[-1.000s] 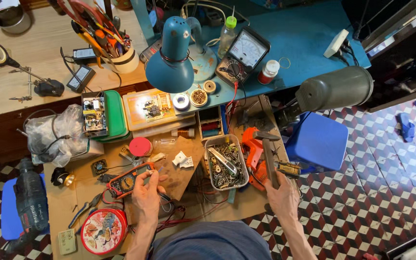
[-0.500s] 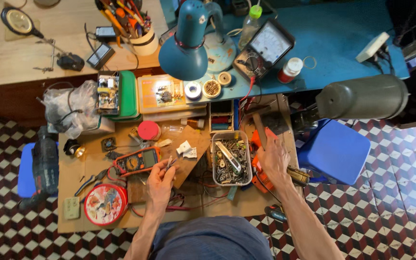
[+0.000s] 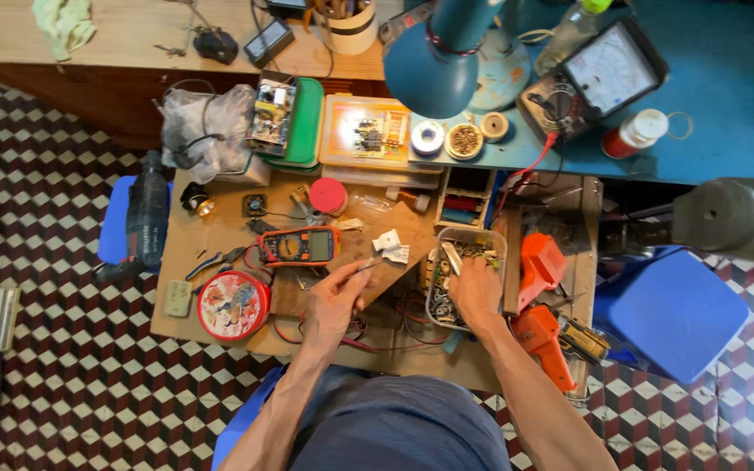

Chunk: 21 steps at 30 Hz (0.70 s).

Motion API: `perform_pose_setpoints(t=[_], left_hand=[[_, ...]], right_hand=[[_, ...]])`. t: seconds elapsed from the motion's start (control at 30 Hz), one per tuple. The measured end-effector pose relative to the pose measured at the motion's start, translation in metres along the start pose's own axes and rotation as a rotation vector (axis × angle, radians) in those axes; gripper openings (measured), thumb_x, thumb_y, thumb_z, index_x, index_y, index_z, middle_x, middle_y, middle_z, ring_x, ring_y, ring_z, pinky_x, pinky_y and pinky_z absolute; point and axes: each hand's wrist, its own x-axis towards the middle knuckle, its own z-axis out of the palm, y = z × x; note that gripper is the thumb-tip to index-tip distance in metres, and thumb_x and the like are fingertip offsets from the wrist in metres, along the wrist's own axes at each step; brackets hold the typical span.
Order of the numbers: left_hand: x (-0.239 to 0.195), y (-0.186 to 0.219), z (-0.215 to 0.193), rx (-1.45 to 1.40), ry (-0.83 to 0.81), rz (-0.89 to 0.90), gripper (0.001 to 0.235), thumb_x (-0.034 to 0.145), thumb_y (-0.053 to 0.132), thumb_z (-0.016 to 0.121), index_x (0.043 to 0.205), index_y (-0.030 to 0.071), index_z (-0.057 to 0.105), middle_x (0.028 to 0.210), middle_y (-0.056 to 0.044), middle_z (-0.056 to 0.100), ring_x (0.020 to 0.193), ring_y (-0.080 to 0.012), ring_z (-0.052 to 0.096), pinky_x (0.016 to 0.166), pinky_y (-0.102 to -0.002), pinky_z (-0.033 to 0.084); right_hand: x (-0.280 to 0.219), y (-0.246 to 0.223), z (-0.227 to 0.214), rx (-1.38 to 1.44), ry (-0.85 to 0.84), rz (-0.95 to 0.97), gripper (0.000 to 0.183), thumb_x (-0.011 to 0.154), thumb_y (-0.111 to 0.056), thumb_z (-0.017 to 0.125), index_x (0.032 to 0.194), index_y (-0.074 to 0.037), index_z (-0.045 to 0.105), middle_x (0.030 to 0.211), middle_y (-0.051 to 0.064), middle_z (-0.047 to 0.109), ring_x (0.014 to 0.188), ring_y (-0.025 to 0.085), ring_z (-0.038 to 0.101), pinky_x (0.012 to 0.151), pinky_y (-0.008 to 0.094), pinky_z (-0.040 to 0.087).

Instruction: The person strips insulation from wires using a wire stripper, then uses a soldering iron to solder connections on a small white electrical component. The person also uses pliers to cut and adjust wires during the process.

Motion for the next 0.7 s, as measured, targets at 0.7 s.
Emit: perform_pose_setpoints(t=[0.7], left_hand=[[0.027,0.057,-0.010,-0.176,-0.413,-0.129,0.039,0.102,0.025,0.057,0.133,0.000,0.058,0.110,-0.007,0.073,0.079,-0.0059,0.065,0.075,-0.023,0.055]], right_hand=[[-0.068,-0.055,-0.113,1.806,-0.067,0.649,0.033,0.103,-0.023,0.062,0.126,-0.002,0.056,0.091,0.010,0.064,0.058,0.010,0.058,0.044,0.025,0.045]])
